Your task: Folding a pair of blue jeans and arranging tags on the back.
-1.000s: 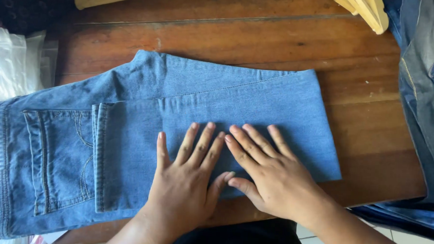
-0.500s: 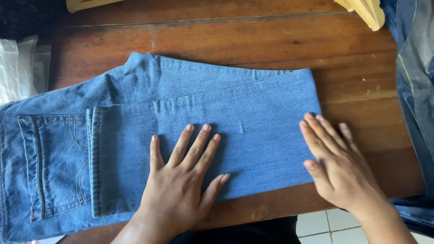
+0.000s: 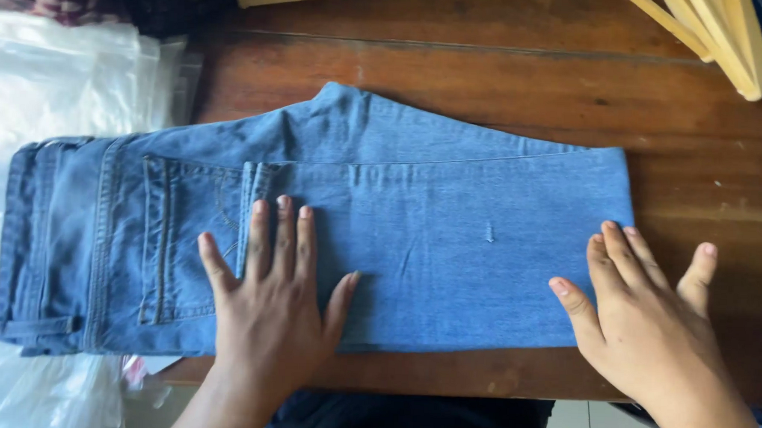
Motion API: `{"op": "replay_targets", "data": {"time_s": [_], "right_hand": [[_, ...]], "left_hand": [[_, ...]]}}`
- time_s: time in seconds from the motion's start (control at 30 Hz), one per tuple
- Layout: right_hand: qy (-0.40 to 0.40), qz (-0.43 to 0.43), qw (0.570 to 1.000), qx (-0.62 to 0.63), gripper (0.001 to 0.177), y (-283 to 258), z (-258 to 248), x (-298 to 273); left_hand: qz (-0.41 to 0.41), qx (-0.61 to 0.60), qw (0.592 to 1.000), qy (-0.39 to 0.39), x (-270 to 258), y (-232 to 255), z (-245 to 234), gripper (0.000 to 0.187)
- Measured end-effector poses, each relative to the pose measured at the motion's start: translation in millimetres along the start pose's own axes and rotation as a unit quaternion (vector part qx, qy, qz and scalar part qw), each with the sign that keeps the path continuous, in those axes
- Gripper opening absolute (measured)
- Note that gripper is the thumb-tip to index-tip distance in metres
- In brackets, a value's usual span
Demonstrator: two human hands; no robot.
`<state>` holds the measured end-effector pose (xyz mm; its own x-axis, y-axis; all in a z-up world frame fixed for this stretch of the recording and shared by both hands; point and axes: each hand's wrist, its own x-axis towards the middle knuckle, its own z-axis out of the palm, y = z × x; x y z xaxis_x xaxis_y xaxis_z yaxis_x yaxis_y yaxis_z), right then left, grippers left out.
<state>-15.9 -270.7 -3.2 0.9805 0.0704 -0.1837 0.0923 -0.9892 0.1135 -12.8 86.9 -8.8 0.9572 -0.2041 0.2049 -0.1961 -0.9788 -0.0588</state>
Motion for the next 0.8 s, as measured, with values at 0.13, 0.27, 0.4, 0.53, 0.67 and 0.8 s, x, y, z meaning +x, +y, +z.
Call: {"op": "replay_targets", "data": {"time_s": [0.13,0.27,0.4,0.53,0.67,0.8], "right_hand": [[-0.035,-0.019,0.996,-0.075,0.083,-29,-6,22],[0.076,-0.331,0.933,0.117,0.057,-87,-28,32],[-0.020,-0.469,0.859,0.206,0.047,-116,-35,48],[-0.001,-0.531,0.823,0.201,0.048,-140,-34,68],[0.021,-0.630,0.759,0.162,0.056,-163,-35,95],[0.003,-0.671,0.734,0.101,0.049,-182,-39,131]], "left_hand": [[0.001,-0.001,1.000,-0.008,4,0,2,0.084],[0.003,-0.029,1.000,-0.004,4,-1,-4,0.081],[0.020,-0.177,0.984,0.021,0,-8,-16,0.064],[-0.018,-0.276,0.961,-0.006,-10,-23,-22,0.058],[-0.019,-0.107,0.994,-0.009,-17,-32,-6,0.063],[-0.027,-0.150,0.988,-0.040,-18,-36,-2,0.067]]}}
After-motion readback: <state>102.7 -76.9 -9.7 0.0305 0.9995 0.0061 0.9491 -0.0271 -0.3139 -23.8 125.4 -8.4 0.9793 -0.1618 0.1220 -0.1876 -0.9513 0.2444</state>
